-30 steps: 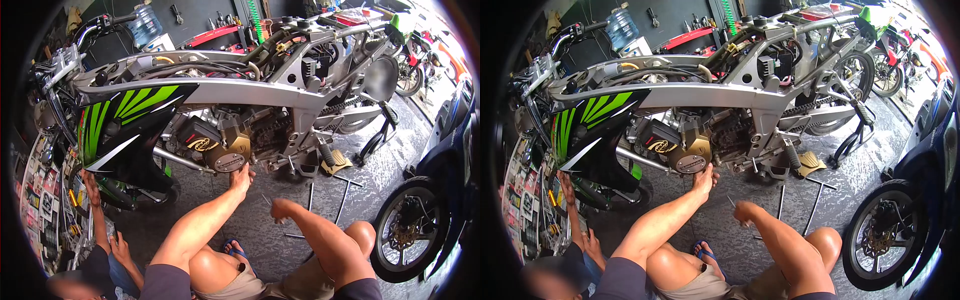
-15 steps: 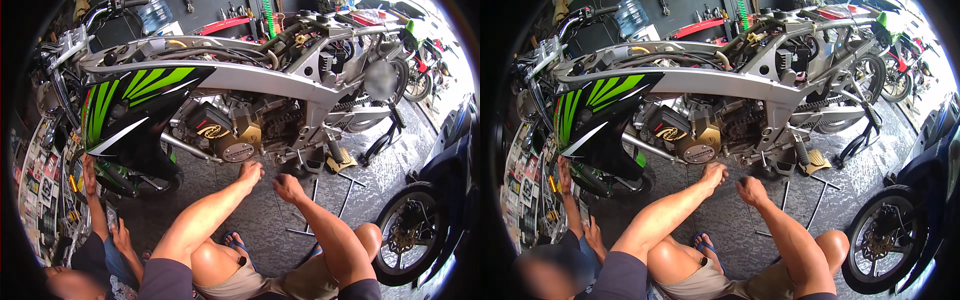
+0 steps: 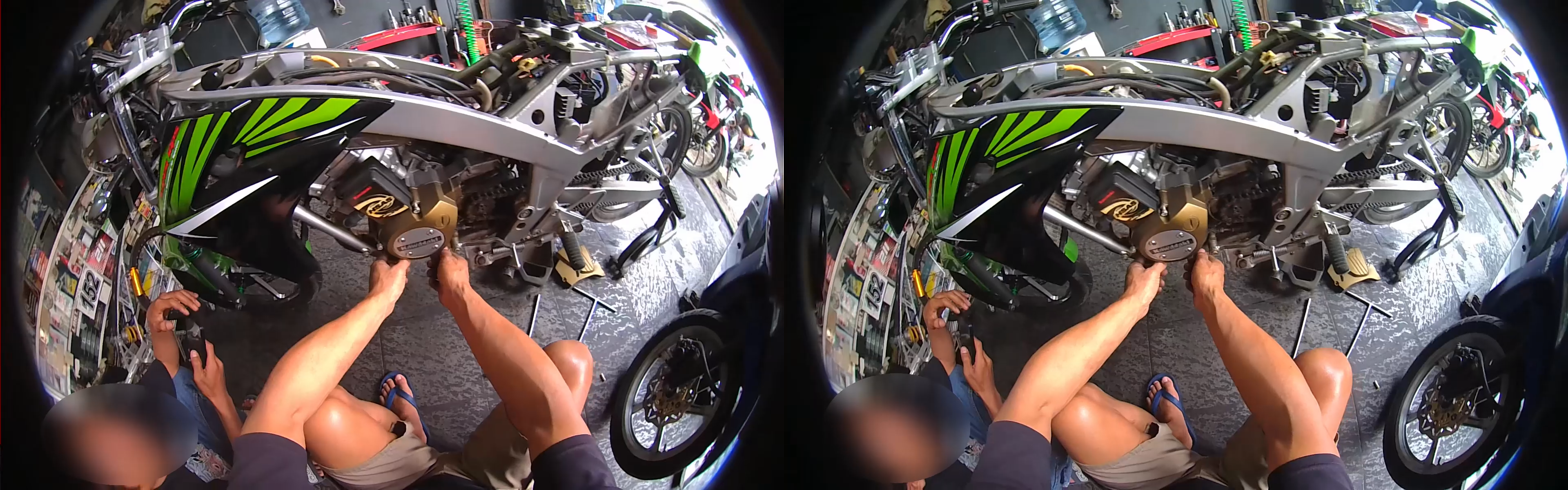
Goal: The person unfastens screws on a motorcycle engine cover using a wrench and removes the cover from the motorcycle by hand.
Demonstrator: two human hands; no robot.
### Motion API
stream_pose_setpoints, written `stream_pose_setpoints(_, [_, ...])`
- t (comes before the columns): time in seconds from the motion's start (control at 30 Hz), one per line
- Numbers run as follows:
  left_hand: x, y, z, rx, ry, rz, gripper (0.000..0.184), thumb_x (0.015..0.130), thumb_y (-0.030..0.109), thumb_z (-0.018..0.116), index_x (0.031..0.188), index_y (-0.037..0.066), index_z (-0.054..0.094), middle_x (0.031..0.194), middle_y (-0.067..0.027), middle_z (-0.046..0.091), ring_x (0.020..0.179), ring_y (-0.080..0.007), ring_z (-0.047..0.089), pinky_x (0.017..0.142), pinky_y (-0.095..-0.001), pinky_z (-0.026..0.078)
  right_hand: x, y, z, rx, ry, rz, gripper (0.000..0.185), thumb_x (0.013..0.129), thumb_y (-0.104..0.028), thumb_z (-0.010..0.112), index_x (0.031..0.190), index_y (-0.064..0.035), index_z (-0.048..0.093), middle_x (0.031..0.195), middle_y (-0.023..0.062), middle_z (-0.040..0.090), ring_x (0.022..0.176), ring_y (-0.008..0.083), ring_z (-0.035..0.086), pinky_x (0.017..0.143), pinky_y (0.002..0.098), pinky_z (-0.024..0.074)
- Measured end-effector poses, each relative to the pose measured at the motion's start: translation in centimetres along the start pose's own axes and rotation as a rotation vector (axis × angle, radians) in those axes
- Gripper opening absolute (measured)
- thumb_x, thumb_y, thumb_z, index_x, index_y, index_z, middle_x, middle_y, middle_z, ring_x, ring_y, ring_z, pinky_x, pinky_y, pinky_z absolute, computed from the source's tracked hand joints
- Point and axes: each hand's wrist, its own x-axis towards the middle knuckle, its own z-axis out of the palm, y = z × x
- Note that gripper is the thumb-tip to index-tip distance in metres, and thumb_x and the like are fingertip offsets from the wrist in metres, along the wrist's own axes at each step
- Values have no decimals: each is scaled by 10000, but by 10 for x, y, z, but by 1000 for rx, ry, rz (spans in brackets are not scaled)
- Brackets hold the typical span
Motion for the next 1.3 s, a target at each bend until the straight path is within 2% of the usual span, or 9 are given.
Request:
stream_pose_setpoints(0.33, [23, -19, 11, 114, 49, 11, 152, 846, 156, 622, 928, 27, 619, 701, -21, 588, 554, -103, 526, 482, -268, 412, -8, -7, 4, 56, 48, 2, 183, 926, -284, 503, 852, -117, 516, 675, -7, 477, 568, 131, 475, 532, 300, 402])
stream_pose_setpoints(0.43, [29, -28, 13, 128, 72, 72, 138, 855, 165, 608, 880, 30, 629, 677, -20, 585, 544, -105, 517, 481, -276, 405, -3, -5, 3, -12, 45, -85, 214, 938, -309, 492, 830, -126, 504, 659, -10, 472, 548, 133, 468, 500, 279, 374])
stream_pose_setpoints(0.5, [29, -34, 14, 76, 79, 92, 140, 857, 162, 584, 834, 32, 630, 662, -24, 584, 537, -109, 512, 474, -282, 400, -1, -7, 6, 216, 71, 79, 251, 966, -301, 484, 830, -91, 503, 662, 21, 502, 457, 125, 448, 394, 262, 323])
stream_pose_setpoints(0.73, [6, -11, -5, 182, -35, -107, 248, 872, 241, 461, 753, 52, 570, 632, -54, 587, 503, -127, 505, 447, -291, 399, 3, -3, 0, 169, -73, -33, 243, 918, -287, 572, 764, -119, 486, 594, -18, 437, 499, 128, 425, 442, 258, 318])
stream_pose_setpoints(0.9, [-6, -6, -29, -311, -167, -185, 163, 843, 153, 418, 859, 58, 549, 714, -76, 603, 549, -131, 534, 500, -299, 469, -7, -7, 1, 201, -2, -98, 83, 880, -130, 597, 866, -80, 532, 677, 14, 508, 534, 121, 473, 462, 261, 379])
stream_pose_setpoints(1.07, [-12, 9, -44, -698, -261, -165, 152, 790, 106, 440, 894, 73, 546, 791, -53, 566, 626, -156, 537, 589, -304, 496, -9, -8, 3, 248, -12, -63, 106, 898, -177, 556, 894, -73, 536, 684, 22, 513, 563, 141, 491, 493, 262, 394])
stream_pose_setpoints(1.13, [-17, 17, -45, -728, -266, -170, 133, 868, 208, 477, 870, 89, 535, 743, -9, 526, 605, -127, 500, 558, -276, 457, -12, -11, 8, 271, -46, 22, 127, 903, -199, 548, 901, -72, 539, 683, 23, 513, 571, 146, 496, 500, 262, 397])
stream_pose_setpoints(1.23, [-23, 35, -37, -657, -234, -206, 475, 883, 586, 562, 799, 124, 490, 640, 48, 439, 533, -68, 420, 466, -215, 339, -14, -9, 11, 327, -35, 46, 162, 905, -233, 539, 909, -72, 548, 677, 29, 513, 550, 157, 496, 483, 260, 392])
stream_pose_setpoints(1.3, [-23, 39, -31, -636, -175, -185, 420, 890, 517, 604, 792, 127, 483, 633, 42, 443, 510, -68, 410, 442, -213, 327, -5, -2, 5, 175, -22, -31, 114, 897, -183, 537, 902, -70, 524, 666, 26, 497, 526, 153, 486, 459, 264, 386])
